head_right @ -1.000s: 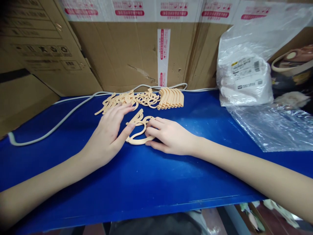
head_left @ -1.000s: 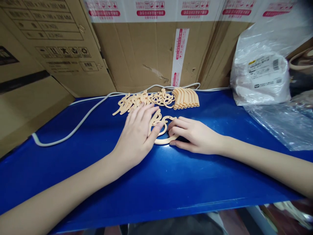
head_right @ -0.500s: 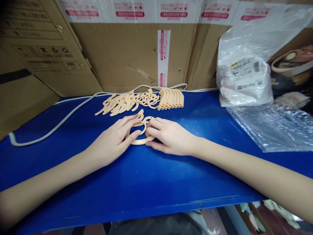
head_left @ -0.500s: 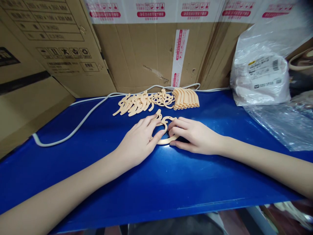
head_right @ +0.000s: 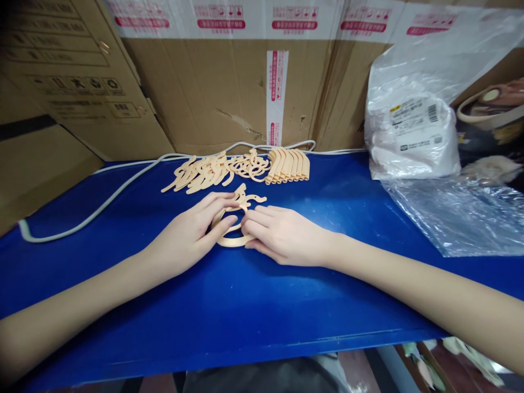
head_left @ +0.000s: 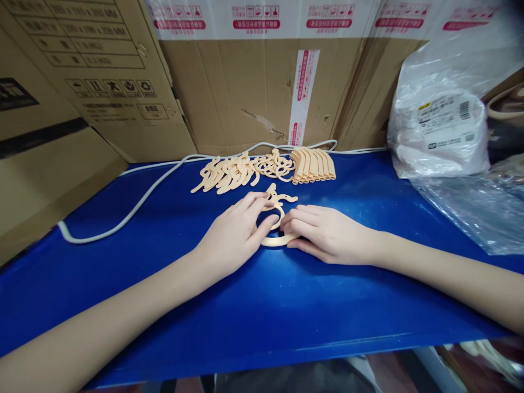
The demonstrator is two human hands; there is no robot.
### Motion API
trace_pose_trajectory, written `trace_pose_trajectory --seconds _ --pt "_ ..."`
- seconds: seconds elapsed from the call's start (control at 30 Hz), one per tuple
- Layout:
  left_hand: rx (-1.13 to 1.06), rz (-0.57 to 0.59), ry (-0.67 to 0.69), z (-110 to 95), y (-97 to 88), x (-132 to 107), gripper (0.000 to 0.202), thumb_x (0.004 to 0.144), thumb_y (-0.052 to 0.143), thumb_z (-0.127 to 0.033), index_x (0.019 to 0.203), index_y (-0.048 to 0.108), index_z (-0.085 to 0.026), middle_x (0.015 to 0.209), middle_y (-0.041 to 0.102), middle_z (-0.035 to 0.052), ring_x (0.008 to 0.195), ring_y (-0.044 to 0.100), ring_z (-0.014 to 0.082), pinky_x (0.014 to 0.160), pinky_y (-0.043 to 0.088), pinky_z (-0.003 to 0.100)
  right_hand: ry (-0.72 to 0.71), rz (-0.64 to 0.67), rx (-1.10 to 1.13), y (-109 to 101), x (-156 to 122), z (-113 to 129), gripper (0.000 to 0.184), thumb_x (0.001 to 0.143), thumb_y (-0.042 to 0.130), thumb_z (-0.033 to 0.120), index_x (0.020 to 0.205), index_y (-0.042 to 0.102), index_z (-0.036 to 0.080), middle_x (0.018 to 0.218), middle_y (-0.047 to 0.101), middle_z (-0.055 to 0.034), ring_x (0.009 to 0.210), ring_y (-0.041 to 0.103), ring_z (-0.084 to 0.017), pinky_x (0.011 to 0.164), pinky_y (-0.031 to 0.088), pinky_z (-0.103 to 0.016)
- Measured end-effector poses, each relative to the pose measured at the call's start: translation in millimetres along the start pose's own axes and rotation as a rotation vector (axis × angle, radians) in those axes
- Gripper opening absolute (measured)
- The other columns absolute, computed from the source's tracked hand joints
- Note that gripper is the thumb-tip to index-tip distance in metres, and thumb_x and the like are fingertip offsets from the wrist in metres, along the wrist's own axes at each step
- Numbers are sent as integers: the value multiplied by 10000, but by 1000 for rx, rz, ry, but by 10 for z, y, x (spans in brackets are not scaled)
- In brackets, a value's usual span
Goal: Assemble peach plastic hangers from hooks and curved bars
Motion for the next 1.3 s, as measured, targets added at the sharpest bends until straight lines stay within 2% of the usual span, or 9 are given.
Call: trace_pose_trajectory --seconds 0.1,0.27,0.43,0.7,0.77,0.87,1.03,1.13,1.3 --pt "-80 -62 67 5 -27 10 288 948 473 -271 1225 517 -207 1304 549 67 1247 518 220 1070 421 402 -16 1 -65 8 -2 24 257 1013 355 283 959 560 139 917 630 -105 853 563 -203 751 465 -328" --pt "-232 -196 38 90 -90 37 505 852 634 -274 1322 460 -209 1382 490 87 1241 527 240 1028 469 391 -41 -29 -171 -7 -2 55 268 1014 359 277 963 578 132 954 647 -105 864 569 -205 764 470 -335" --pt "-383 -124 -20 115 -32 79 661 804 685 -333 1378 408 -158 1382 506 125 1113 616 231 982 501 381 -76 -75 -205 -41 0 76 254 1005 393 263 949 600 126 970 675 -95 901 595 -205 792 476 -336" --pt "-167 -83 83 29 -25 37 709 830 634 -278 1452 311 -175 1344 505 127 1167 560 240 1028 453 398 -91 -121 -198 -84 -2 91 295 992 441 357 880 608 141 925 682 -86 879 600 -196 756 455 -324" --pt "-138 -83 94 21 -26 24 696 848 611 -275 1460 302 -158 1365 487 139 1138 575 230 1018 461 386 -55 -115 -134 -99 -1 58 304 982 457 380 847 605 151 916 676 -84 866 592 -196 755 445 -329" --pt "-94 -80 101 20 -21 21 714 853 615 -267 1470 286 -125 1415 450 154 1154 572 229 1031 453 382 103 -131 -34 -120 -10 -80 288 966 480 391 852 606 158 913 662 -85 854 578 -205 763 437 -347" --pt "-27 -70 76 44 -12 41 752 844 648 -301 1478 282 -128 1482 401 144 1368 392 267 1139 342 420 368 -210 164 -117 -56 -356 252 976 462 359 1037 624 174 1072 664 -94 1018 589 -220 898 452 -367" --pt "-17 -46 56 50 -5 41 763 850 643 -325 1489 264 -151 1492 393 130 1372 390 266 1154 321 435 387 -183 203 -88 -54 -399 276 992 432 322 1113 643 192 1174 671 -77 1092 591 -207 959 435 -371" --pt "-33 -38 60 39 -16 14 739 861 622 -327 1487 271 -149 1491 392 126 1389 367 256 1165 310 420 371 -96 62 -55 -39 -368 268 977 469 335 1029 699 207 1212 676 -53 1114 581 -235 947 417 -416"
Point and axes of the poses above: each hand's wrist, its own x-axis towards the middle knuckle, its own y-axis out of the palm, z = x × y, the point moved 5 cm from there along x, towards the middle knuckle
